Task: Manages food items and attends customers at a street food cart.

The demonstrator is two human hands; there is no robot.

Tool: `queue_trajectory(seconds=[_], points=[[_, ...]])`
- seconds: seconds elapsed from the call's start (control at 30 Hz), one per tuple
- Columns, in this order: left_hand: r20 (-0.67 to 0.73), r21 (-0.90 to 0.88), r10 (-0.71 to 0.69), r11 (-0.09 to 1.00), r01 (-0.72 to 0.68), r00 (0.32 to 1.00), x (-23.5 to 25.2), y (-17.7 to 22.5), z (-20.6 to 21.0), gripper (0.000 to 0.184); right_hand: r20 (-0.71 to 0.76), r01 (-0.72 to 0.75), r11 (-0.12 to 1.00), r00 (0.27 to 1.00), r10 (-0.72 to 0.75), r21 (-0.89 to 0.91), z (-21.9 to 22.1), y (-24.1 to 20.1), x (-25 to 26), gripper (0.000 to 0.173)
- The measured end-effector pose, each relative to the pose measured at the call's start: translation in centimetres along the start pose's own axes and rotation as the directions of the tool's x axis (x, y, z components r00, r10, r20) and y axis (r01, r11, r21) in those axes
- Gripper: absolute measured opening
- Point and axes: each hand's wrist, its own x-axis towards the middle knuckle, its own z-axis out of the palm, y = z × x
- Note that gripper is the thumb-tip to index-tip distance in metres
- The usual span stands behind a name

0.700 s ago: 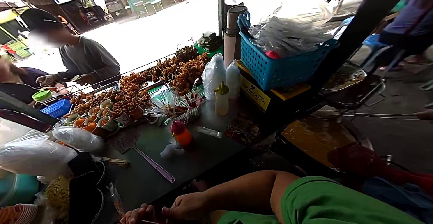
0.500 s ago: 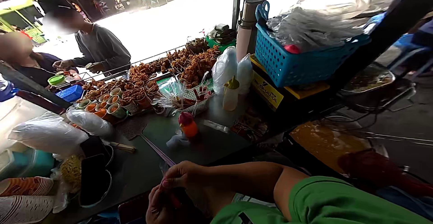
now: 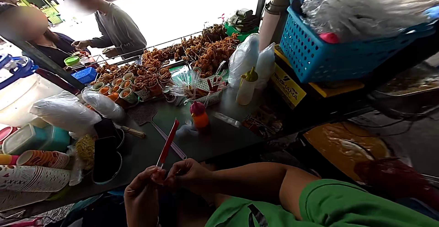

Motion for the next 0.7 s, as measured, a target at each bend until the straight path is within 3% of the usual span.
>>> queue_trajectory(seconds=[0.07,0.17,0.27,0.33,0.47,0.6,0.7], points=[[0.236,-0.037,0.084,0.996,-0.077,0.968,0.5,0.2,-1.7,0.012,0.065,-0.206,0.967,0.978,0.199,0.147,-0.6,-0.7,1.2,0.020],[0.359,0.110,0.009,0.993,-0.052,0.933,0.6,0.6,-2.9,0.012,0.083,-0.203,0.976,0.974,0.209,-0.075,-2.1,-1.9,3.2,0.013],[0.132,0.189,-0.230,0.961,0.203,0.964,-0.2,0.4,-2.4,0.012,0.073,-0.141,0.920,0.981,0.180,-0.366,-2.6,-2.8,4.3,0.006],[-0.078,0.143,-0.382,0.910,0.390,0.921,-0.6,-0.3,-1.6,0.017,0.076,-0.032,0.841,0.993,0.087,-0.541,-2.5,-2.1,4.5,0.008],[-0.291,0.018,-0.505,0.847,0.532,0.813,-1.5,-2.2,-0.6,0.026,0.228,0.301,0.575,0.953,-0.198,-0.760,-1.0,0.3,3.3,0.004],[-0.366,-0.121,-0.589,0.798,0.591,0.720,-3.8,-2.9,0.2,0.025,0.440,0.520,0.271,0.845,-0.303,-0.810,-0.7,1.9,1.2,0.009],[-0.325,-0.313,-0.669,0.743,0.592,0.668,-5.3,-3.5,0.1,0.028,0.538,0.591,0.140,0.792,-0.290,-0.795,-1.2,1.9,0.4,0.013]])
